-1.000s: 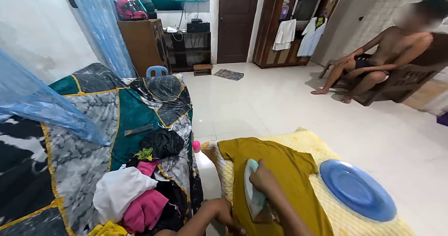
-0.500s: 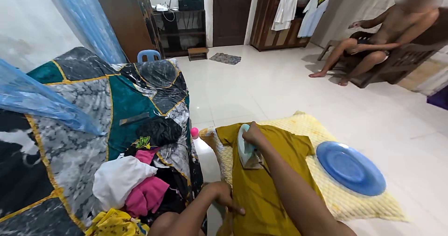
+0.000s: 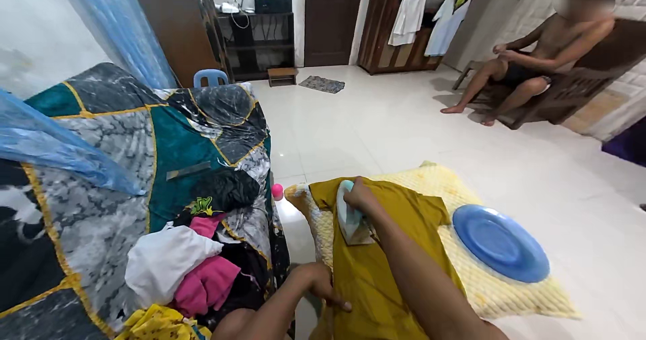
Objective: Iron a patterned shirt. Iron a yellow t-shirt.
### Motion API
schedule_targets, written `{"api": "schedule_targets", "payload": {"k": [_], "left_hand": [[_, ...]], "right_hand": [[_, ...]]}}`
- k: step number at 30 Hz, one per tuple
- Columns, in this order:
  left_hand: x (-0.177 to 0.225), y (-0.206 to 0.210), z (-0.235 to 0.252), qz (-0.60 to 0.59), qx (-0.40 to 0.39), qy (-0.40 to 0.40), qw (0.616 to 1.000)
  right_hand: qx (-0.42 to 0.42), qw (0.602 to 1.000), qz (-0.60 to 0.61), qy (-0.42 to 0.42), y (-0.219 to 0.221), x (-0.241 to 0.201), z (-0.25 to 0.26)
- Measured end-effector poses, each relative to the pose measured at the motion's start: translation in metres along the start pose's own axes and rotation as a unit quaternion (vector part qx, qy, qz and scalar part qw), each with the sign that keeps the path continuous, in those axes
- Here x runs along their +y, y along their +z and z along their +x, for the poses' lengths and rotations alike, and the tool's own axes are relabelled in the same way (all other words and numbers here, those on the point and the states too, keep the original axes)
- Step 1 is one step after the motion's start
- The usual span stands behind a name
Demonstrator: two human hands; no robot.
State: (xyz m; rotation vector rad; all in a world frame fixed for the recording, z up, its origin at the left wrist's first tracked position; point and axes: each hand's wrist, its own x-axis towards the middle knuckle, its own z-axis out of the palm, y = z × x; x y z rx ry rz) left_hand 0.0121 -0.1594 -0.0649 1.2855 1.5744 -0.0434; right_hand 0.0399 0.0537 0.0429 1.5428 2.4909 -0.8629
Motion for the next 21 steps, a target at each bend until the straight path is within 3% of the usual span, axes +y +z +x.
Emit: {"api": "schedule_targets", "payload": {"k": [5, 13, 21], "left_hand": [[-0.002, 0.004, 0.005, 0.01, 0.002, 0.011, 1.0], [0.004, 0.0, 0.002, 0.025, -0.012, -0.015, 1.0], [0.003, -0.001, -0.002, 0.018, -0.005, -0.013, 1.0]], "right_hand": [[0.001, 0.999, -0.037, -0.004, -0.003, -0.012, 0.025], [-0.037, 0.998, -0.032, -0.047, 0.012, 0.009, -0.022], [-0.077, 0.984, -0.069, -0.143, 0.001, -0.003, 0.039]]}}
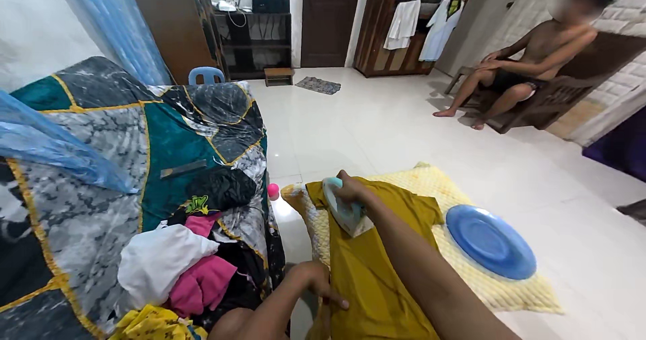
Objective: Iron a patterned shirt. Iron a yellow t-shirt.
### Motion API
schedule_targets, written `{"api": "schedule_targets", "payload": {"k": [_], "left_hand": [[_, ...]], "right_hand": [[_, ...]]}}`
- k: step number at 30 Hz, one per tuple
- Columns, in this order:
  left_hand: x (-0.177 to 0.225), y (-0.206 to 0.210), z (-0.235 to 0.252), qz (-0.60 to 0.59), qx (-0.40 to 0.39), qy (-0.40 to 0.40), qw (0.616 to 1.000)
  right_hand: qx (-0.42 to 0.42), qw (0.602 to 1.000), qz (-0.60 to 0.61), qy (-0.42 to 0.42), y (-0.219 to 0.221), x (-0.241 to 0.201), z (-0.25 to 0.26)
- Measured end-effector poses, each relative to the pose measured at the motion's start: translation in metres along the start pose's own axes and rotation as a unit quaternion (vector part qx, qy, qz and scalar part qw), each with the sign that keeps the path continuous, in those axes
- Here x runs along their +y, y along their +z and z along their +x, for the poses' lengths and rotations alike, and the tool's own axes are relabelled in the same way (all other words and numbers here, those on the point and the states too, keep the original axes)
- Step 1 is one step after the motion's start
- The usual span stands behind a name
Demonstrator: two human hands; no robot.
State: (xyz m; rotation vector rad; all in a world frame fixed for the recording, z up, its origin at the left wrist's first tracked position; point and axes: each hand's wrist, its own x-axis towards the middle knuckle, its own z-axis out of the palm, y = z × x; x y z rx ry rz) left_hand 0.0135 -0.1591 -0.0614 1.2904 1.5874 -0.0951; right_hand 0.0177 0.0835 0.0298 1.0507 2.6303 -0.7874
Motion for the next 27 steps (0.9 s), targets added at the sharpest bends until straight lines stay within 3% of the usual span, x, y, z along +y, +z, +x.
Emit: {"api": "schedule_targets", "payload": {"k": [9, 18, 27], "left_hand": [[0.002, 0.003, 0.004, 0.022, -0.012, -0.004, 1.0], [-0.002, 0.005, 0.006, 0.012, 0.0, 0.003, 1.0], [0.001, 0.001, 0.006, 0.019, -0.016, -0.013, 1.0]], "right_hand": [[-0.03, 0.999, -0.027, -0.005, 0.009, 0.002, -0.038], [-0.04, 0.998, -0.033, -0.035, 0.005, 0.001, 0.0], [-0.05, 0.993, -0.043, -0.095, 0.007, 0.009, -0.003]]}}
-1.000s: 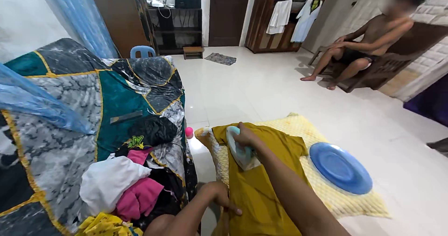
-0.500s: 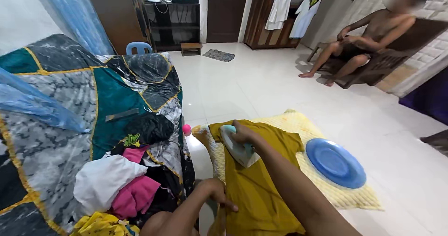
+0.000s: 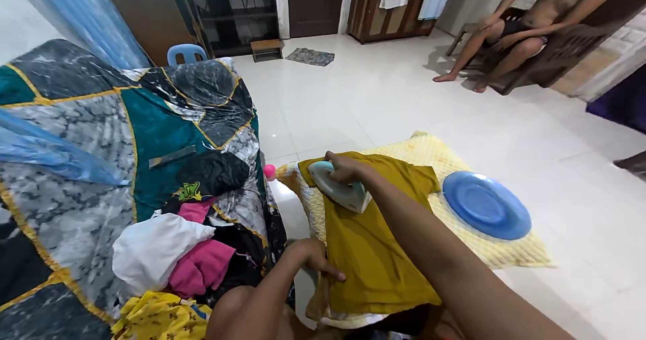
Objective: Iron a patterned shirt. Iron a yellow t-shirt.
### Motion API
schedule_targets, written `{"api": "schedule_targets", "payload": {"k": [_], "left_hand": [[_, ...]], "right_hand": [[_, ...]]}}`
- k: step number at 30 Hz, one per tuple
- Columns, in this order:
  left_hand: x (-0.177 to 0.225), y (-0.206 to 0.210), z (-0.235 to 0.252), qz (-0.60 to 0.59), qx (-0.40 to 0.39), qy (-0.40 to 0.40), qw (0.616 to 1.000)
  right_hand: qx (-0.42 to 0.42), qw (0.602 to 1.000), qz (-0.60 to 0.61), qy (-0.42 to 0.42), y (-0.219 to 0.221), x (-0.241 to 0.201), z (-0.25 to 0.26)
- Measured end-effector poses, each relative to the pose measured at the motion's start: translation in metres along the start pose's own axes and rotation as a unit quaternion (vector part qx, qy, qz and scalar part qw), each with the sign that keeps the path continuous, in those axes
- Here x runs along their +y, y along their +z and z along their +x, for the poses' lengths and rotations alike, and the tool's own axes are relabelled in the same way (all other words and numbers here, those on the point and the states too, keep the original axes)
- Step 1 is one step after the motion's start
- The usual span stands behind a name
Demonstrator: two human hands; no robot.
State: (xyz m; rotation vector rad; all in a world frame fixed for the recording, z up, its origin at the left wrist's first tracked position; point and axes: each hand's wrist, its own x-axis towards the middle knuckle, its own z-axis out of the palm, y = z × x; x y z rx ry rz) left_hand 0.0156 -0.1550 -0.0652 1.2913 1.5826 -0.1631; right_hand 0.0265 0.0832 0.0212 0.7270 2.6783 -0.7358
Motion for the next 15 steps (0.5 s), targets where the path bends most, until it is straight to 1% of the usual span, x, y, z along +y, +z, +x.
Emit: {"api": "schedule_targets", "payload": {"k": [3, 8, 11, 13, 15], "left_hand": [[-0.001, 0.001, 0.002, -0.005, 0.003, 0.007, 1.0], [0.002, 0.0, -0.002, -0.006, -0.004, 0.008, 1.0], [0.001, 0.002, -0.001, -0.003, 0.003, 0.006, 1.0], [0.0, 0.003, -0.002, -0.012, 0.011, 0.012, 1.0], [0.001, 0.003, -0.003, -0.019, 0.012, 0.009, 1.0]], "right_hand": [[0.017, 1.0, -0.004, 0.001, 0.004, 0.0, 0.018], [0.012, 0.999, -0.007, 0.035, -0.002, -0.03, 0.015], [0.016, 0.999, -0.005, 0.034, 0.005, -0.023, 0.01], [0.01, 0.999, 0.003, 0.052, 0.01, -0.026, -0.01], [0.018, 0.994, 0.029, 0.101, 0.019, -0.035, -0.042]]}}
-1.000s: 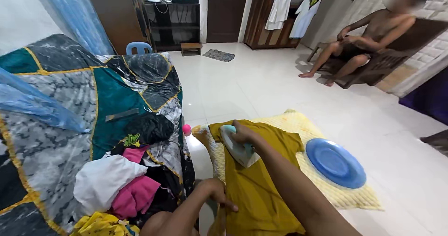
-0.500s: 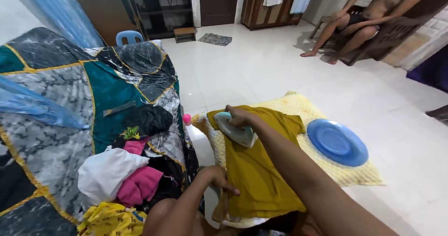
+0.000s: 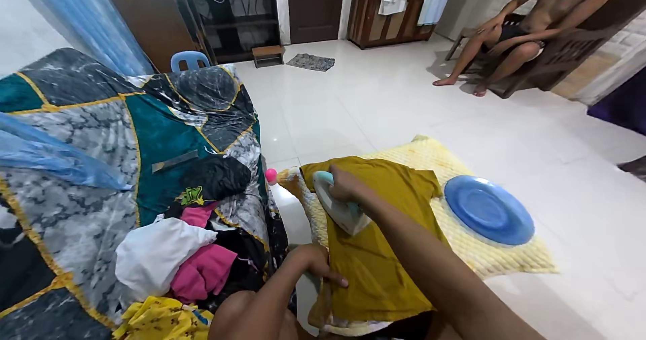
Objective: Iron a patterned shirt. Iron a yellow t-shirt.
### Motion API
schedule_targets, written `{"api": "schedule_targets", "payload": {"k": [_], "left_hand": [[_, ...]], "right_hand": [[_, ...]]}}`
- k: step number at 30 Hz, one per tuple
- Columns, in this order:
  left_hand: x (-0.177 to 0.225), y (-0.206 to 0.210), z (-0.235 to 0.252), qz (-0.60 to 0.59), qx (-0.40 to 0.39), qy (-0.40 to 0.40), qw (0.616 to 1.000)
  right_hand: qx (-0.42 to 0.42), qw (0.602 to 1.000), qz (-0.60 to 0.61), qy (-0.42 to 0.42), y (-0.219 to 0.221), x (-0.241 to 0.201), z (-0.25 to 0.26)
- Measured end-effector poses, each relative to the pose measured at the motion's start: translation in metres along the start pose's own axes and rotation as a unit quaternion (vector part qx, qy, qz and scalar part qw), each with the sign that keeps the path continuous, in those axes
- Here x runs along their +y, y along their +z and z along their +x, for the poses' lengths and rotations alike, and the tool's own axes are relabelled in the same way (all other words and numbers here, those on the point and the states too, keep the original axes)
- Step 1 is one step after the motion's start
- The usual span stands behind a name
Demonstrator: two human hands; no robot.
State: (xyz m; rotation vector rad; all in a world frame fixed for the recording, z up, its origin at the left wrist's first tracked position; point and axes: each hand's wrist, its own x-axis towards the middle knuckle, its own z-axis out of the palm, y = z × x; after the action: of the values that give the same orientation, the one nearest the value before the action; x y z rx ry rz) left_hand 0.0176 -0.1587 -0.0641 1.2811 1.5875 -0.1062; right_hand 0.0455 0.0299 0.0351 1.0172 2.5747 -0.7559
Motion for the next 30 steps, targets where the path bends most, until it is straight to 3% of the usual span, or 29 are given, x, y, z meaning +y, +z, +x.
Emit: {"api": "schedule_targets", "payload": {"k": [4, 7, 15, 18, 30], "left_hand": [[0.005, -0.005, -0.004, 0.018, -0.014, -0.016, 1.0], [0.008, -0.008, -0.004, 0.029, -0.024, -0.032, 0.999], [0.001, -0.005, -0.005, 0.013, -0.01, -0.015, 1.0], [0.005, -0.006, -0.01, 0.007, -0.013, -0.018, 1.0], [0.007, -0.008, -0.006, 0.032, -0.03, -0.013, 0.999]], "right_hand": [[0.061, 0.987, 0.07, 0.128, 0.021, -0.004, -0.063], [0.075, 0.978, 0.105, 0.166, 0.021, -0.003, -0.07], [0.153, 0.961, 0.12, 0.198, -0.027, 0.001, 0.045], [0.148, 0.967, 0.081, 0.193, -0.035, 0.001, 0.058], [0.143, 0.953, 0.112, 0.244, 0.029, 0.014, -0.093]]}}
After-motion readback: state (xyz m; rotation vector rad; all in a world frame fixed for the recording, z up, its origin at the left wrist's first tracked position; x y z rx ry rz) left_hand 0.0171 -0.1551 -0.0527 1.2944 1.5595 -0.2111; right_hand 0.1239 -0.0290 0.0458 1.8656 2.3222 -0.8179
